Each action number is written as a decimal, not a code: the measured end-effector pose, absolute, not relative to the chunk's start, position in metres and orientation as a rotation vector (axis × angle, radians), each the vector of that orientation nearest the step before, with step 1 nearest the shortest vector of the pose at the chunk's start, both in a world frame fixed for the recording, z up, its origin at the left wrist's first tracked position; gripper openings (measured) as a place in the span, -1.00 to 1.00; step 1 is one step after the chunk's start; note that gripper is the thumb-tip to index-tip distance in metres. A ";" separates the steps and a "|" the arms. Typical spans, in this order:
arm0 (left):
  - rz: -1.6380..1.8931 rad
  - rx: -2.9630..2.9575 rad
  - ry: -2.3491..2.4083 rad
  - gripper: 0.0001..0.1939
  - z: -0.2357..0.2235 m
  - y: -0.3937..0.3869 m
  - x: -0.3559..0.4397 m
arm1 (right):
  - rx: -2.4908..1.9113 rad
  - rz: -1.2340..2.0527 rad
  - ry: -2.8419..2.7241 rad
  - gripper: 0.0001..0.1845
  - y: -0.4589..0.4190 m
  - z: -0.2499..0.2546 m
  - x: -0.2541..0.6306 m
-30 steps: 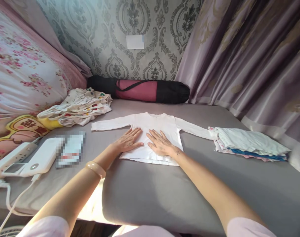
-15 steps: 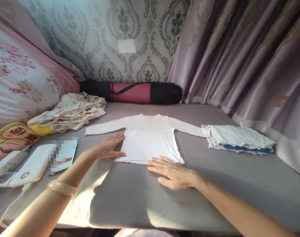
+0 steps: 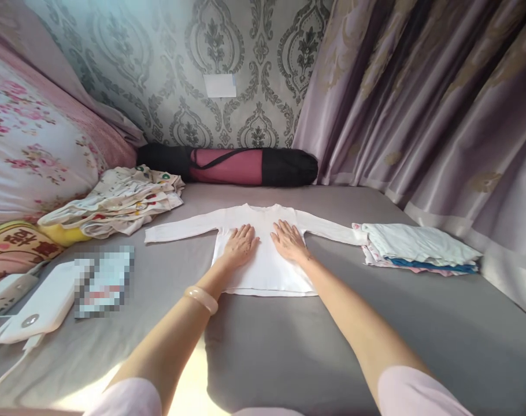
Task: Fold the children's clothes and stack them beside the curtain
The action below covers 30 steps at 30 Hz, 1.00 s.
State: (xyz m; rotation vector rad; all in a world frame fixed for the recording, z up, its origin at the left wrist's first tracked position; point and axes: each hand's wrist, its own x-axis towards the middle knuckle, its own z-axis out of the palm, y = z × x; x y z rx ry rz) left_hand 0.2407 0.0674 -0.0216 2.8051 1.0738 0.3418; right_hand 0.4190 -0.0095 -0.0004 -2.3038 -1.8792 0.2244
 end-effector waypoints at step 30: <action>-0.096 2.853 0.700 -0.40 0.008 0.033 0.085 | -1.896 0.555 -2.212 -0.42 -0.214 0.038 0.426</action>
